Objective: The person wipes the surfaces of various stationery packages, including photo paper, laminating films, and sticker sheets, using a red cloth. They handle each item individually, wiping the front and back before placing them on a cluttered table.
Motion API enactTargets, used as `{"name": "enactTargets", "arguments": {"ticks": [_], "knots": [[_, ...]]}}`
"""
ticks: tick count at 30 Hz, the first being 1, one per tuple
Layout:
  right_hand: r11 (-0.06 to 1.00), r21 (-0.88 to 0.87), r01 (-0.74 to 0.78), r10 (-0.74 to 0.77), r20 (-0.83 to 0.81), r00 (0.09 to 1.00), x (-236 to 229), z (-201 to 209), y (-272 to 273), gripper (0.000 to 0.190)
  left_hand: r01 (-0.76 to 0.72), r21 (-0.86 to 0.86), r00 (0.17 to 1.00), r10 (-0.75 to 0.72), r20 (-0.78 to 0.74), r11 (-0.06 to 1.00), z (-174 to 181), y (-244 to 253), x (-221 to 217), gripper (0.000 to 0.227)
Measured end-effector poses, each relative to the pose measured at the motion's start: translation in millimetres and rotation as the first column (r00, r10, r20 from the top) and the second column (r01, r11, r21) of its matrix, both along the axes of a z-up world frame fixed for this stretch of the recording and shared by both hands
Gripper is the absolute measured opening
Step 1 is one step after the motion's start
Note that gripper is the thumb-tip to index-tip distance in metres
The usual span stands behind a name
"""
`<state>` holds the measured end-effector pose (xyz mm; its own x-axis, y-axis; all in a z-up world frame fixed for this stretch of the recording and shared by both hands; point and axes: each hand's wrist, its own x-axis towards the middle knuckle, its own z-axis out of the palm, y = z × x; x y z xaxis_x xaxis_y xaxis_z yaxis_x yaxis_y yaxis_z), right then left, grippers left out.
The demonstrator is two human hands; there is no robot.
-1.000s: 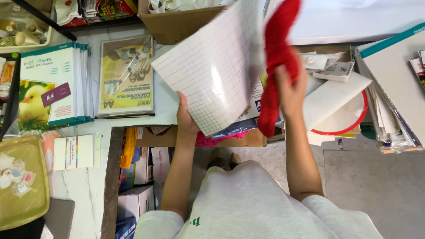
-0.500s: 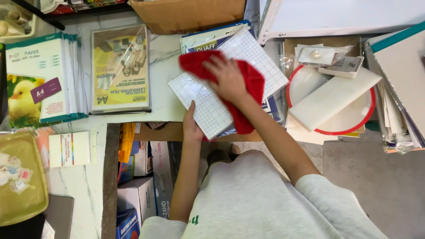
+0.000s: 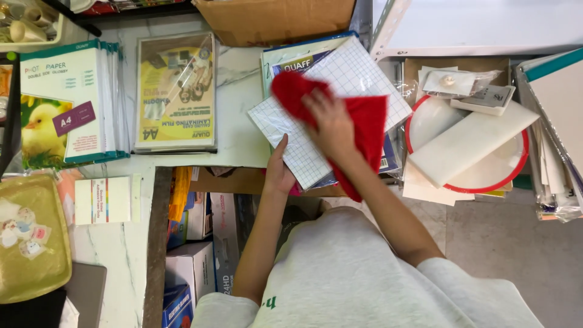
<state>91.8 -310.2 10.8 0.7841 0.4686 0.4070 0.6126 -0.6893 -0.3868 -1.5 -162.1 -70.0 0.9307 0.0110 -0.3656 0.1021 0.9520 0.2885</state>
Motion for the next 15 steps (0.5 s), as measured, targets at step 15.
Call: {"name": "enactTargets", "arguments": {"ticks": [15], "knots": [[0.916, 0.400, -0.034, 0.056, -0.043, 0.997, -42, 54, 81, 0.070, -0.291, 0.892, 0.957, 0.093, 0.276, 0.345, 103, 181, -49, 0.042]]}}
